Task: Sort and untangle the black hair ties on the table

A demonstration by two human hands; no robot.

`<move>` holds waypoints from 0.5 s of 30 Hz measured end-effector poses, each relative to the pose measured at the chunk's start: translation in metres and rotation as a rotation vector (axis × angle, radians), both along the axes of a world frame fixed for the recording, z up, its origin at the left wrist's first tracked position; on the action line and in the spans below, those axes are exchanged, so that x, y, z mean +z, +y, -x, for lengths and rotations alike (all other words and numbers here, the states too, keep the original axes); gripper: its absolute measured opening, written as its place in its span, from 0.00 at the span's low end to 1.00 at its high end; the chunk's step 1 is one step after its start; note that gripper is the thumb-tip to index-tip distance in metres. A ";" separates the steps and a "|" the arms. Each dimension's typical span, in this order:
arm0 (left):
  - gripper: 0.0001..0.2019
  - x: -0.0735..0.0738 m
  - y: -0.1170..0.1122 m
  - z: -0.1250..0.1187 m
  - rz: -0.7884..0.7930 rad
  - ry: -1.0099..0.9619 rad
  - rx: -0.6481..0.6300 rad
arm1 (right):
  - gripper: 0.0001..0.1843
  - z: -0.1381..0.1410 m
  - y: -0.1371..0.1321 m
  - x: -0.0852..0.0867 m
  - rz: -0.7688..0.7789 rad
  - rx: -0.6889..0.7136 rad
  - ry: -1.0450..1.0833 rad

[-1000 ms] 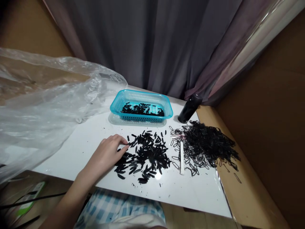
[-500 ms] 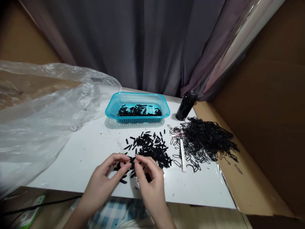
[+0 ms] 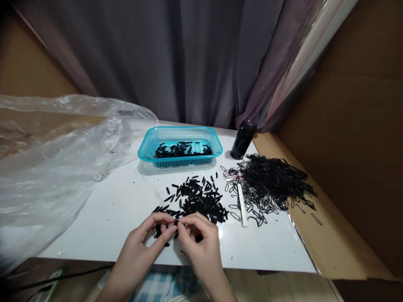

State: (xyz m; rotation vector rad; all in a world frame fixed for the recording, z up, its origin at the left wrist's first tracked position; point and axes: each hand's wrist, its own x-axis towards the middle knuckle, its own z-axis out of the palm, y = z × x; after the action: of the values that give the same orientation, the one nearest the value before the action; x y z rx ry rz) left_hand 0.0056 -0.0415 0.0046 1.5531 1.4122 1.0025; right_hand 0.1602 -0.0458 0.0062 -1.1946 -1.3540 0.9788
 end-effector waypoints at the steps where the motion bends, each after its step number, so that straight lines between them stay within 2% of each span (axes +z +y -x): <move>1: 0.08 0.000 0.000 0.000 0.017 -0.001 -0.015 | 0.07 0.000 0.000 0.000 -0.006 -0.006 -0.028; 7: 0.09 0.006 0.000 0.002 0.151 -0.082 -0.197 | 0.05 -0.001 -0.002 0.000 -0.057 -0.070 -0.126; 12: 0.11 0.010 -0.002 0.007 0.250 -0.267 -0.346 | 0.05 -0.002 -0.003 0.000 -0.064 -0.019 -0.135; 15: 0.13 0.011 -0.003 0.004 0.298 -0.345 -0.360 | 0.05 -0.005 -0.004 0.002 -0.099 0.020 -0.193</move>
State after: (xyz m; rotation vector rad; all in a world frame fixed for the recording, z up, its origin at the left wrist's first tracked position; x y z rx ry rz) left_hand 0.0017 -0.0448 0.0155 1.2816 0.9508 0.7565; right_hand 0.1648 -0.0501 0.0082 -1.2272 -1.5504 0.8164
